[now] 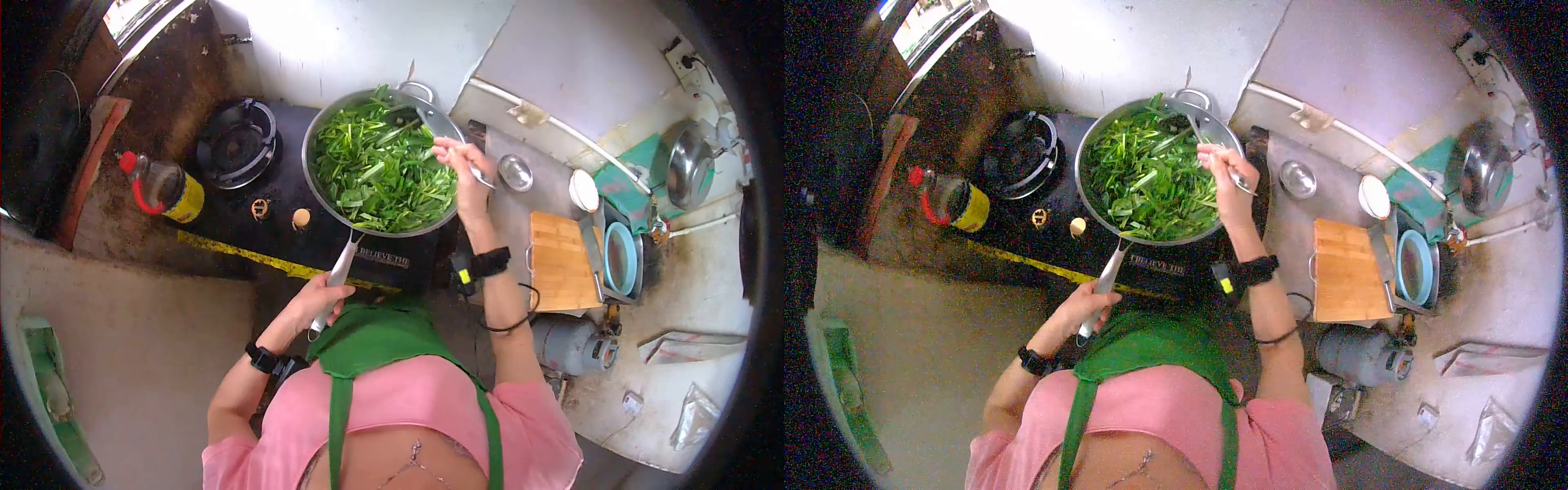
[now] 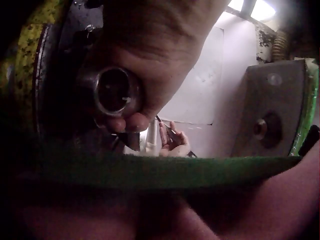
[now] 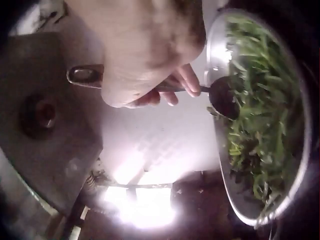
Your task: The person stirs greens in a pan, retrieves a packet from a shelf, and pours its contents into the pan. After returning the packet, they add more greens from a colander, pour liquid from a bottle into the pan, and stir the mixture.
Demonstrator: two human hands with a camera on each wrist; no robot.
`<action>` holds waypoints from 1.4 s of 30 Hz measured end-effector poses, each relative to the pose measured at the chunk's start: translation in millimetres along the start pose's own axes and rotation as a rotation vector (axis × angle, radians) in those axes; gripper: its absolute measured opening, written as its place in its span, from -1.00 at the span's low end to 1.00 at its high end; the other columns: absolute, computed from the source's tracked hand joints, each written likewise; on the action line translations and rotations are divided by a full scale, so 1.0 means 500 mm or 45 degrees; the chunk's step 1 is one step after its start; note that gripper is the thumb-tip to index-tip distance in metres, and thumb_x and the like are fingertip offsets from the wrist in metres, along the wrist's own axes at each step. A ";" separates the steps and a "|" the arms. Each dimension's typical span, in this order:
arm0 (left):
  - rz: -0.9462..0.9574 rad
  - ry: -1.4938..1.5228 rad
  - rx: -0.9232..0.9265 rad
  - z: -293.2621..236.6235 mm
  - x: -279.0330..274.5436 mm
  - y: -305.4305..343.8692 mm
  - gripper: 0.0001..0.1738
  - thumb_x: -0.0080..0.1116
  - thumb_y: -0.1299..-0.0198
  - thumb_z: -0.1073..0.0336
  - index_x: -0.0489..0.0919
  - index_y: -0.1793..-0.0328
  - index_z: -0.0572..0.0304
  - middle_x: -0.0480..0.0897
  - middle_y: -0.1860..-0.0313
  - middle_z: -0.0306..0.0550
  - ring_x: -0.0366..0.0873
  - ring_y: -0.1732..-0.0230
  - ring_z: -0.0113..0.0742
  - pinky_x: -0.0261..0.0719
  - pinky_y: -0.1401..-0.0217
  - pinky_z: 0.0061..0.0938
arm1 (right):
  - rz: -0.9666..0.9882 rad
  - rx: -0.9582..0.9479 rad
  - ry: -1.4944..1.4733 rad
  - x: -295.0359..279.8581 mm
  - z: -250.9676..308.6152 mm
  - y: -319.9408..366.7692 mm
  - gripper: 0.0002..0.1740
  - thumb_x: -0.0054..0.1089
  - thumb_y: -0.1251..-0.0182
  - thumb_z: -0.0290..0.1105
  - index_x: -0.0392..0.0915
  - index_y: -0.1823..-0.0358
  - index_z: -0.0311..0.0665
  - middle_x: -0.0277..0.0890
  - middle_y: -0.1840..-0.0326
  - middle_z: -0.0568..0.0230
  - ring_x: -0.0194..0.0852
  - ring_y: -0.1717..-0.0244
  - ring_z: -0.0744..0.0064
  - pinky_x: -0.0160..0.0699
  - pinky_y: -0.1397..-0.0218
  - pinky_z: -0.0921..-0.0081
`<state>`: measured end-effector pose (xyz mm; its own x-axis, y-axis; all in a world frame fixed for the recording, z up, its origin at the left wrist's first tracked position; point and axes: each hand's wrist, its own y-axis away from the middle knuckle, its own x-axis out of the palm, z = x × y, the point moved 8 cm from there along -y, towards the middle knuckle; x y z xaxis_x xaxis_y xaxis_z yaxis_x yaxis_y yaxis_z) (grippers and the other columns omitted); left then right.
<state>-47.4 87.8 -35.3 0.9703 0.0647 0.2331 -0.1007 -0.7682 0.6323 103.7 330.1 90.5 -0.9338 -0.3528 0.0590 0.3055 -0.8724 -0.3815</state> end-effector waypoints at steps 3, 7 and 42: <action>0.016 -0.002 0.023 0.007 -0.006 -0.007 -0.73 0.19 -0.13 0.24 0.37 0.23 0.19 0.42 0.67 -0.27 0.34 0.77 -0.49 0.31 0.81 -0.58 | 0.054 0.077 0.183 0.033 -0.017 0.085 -0.87 0.06 -0.29 -0.49 0.57 0.31 -0.38 0.61 0.15 0.13 0.53 0.23 0.49 0.47 0.14 0.55; -0.001 0.002 -0.008 0.012 -0.007 -0.006 -0.73 0.20 -0.12 0.23 0.37 0.24 0.19 0.42 0.67 -0.27 0.34 0.76 -0.49 0.32 0.80 -0.58 | 0.289 -0.040 0.380 0.090 0.015 0.113 -0.89 0.04 -0.29 -0.49 0.52 0.33 -0.38 0.61 0.16 0.25 0.38 0.43 0.71 0.38 0.36 0.67; -0.011 -0.041 -0.003 0.000 -0.008 -0.006 -0.67 0.22 -0.09 0.19 0.36 0.22 0.21 0.43 0.66 -0.26 0.37 0.75 -0.49 0.34 0.77 -0.60 | 0.367 -0.278 0.610 0.112 0.057 0.120 -0.91 0.13 -0.17 -0.50 0.54 0.30 -0.34 0.59 0.32 0.15 0.54 0.47 0.48 0.50 0.36 0.57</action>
<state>-50.9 89.7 -38.3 0.9777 0.0503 0.2038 -0.0931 -0.7662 0.6358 75.1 248.4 97.4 -0.8142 -0.3289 -0.4784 0.5613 -0.6565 -0.5039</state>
